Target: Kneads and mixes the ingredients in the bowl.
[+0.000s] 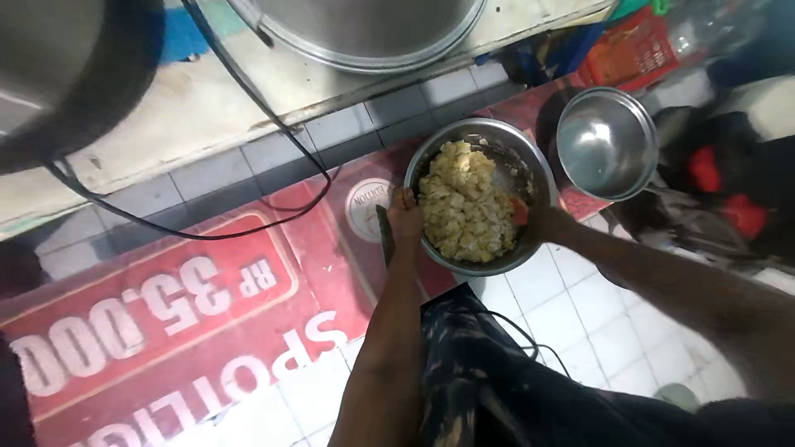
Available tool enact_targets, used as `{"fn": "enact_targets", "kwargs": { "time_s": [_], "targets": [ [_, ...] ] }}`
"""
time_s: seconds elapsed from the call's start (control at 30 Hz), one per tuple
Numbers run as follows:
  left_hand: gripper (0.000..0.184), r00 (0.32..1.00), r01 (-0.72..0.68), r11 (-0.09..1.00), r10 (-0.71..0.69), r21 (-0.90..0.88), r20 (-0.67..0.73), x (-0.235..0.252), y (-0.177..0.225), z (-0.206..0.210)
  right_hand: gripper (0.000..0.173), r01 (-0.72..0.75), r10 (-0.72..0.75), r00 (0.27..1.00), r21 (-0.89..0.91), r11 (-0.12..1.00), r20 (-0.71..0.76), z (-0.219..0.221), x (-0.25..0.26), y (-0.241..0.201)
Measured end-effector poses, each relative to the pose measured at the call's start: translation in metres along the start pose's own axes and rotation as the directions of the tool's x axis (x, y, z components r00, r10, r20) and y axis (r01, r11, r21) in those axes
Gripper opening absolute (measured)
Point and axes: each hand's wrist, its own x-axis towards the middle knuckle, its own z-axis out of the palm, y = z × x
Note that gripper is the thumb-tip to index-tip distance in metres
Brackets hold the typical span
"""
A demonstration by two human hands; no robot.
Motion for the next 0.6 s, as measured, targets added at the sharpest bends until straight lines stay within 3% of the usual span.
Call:
{"fn": "enact_targets", "kwargs": {
  "time_s": [0.03,0.1,0.2,0.27,0.33,0.4,0.5,0.57,0.6],
  "targets": [
    [0.038,1.000,0.005,1.000,-0.005,0.021,0.004,-0.002,0.002,-0.001,0.042,-0.027,0.021,0.995,0.064,0.998,0.097,0.014,0.007,-0.006],
    [0.039,1.000,-0.005,0.998,0.004,0.061,0.026,-0.005,0.004,-0.005,0.039,-0.015,-0.010,0.992,0.196,0.981,0.125,0.024,0.014,-0.018],
    [0.038,0.998,-0.032,0.998,0.028,0.060,0.064,-0.008,0.001,-0.006,0.036,0.071,-0.091,0.990,0.177,0.982,0.108,0.011,0.009,-0.047],
    [0.038,0.998,0.001,0.999,-0.003,0.041,0.058,-0.001,-0.002,-0.004,0.040,0.089,-0.098,0.995,0.304,0.948,0.016,0.008,0.012,-0.067],
    [0.039,0.999,0.019,1.000,-0.020,0.013,0.042,0.005,-0.001,-0.003,0.041,0.085,-0.083,0.996,0.317,0.945,-0.022,-0.007,0.023,-0.067],
    [0.038,1.000,0.020,1.000,-0.020,0.008,0.019,-0.002,-0.003,0.000,0.037,0.074,-0.070,0.997,0.198,0.977,-0.028,-0.032,0.022,-0.051],
    [0.038,0.999,0.030,0.999,-0.031,0.026,0.008,-0.001,0.002,-0.002,0.028,0.074,-0.078,0.997,-0.202,0.977,-0.011,-0.086,0.002,-0.052],
    [0.037,1.000,-0.021,0.999,0.022,0.029,-0.021,-0.007,-0.006,0.001,0.026,0.050,-0.077,0.996,-0.402,0.914,-0.053,-0.087,0.001,-0.054],
    [0.036,0.999,-0.040,0.999,0.041,0.029,-0.029,-0.009,-0.009,0.001,0.027,0.028,-0.090,0.986,-0.395,0.918,-0.139,-0.078,-0.004,-0.050]
  ]
}}
